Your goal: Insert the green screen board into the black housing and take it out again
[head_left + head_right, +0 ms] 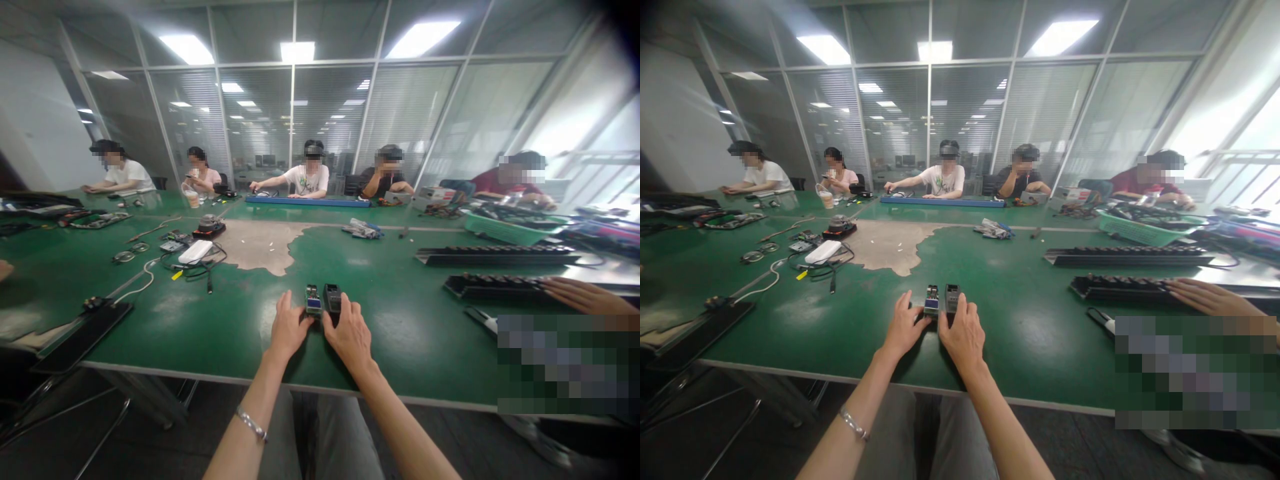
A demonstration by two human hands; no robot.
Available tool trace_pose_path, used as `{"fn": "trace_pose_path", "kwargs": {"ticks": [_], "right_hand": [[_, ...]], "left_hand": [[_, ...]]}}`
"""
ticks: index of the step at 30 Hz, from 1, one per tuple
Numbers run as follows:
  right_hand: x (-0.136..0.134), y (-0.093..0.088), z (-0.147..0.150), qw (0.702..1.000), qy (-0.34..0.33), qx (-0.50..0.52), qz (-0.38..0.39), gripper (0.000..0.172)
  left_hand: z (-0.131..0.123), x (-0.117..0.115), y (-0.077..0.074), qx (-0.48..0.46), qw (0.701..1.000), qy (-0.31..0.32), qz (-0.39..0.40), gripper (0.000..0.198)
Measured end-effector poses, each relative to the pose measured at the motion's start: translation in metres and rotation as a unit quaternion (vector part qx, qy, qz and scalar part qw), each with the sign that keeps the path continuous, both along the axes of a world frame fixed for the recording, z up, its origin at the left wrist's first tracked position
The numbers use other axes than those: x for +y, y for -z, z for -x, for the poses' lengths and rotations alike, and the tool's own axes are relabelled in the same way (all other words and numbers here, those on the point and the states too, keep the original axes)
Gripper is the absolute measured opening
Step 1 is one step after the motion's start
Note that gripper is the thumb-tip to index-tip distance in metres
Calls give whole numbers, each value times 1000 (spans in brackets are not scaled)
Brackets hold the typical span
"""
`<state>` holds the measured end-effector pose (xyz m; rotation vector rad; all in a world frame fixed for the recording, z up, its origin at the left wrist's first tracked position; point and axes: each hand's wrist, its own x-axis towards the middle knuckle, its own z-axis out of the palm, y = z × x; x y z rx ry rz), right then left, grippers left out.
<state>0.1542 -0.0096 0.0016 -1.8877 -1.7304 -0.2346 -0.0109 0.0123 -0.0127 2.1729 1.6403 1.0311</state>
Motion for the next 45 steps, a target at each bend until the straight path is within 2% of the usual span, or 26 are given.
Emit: {"fn": "trace_pose_path", "kwargs": {"ticks": [12, 16, 19, 24, 28, 36, 42, 45], "right_hand": [[7, -6, -8, 998, 0, 63, 28, 53], [17, -17, -16, 985, 1, 167, 36, 49], [20, -30, -11, 979, -23, 200, 26, 48], [16, -53, 18, 990, -35, 137, 0, 49], [8, -61, 40, 998, -25, 64, 15, 47], [2, -59, 53, 998, -20, 3, 52, 49], [3, -55, 54, 999, -23, -7, 45, 49], [3, -54, 55, 999, -25, -13, 34, 52]], "left_hand": [[0, 0, 3, -18, 999, -5, -26, 19], [0, -1, 2, -20, 1000, -9, -19, 16], [-1, -2, 3, -30, 999, -13, -16, 14], [-1, -2, 4, -47, 999, -15, -21, 11], [0, -2, 5, -48, 998, -13, -26, 11], [0, -2, 3, -46, 998, -8, -39, 15], [2, 3, 0, -92, 992, -84, -31, 32], [4, 6, 3, -110, 988, -101, -35, 41]]}}
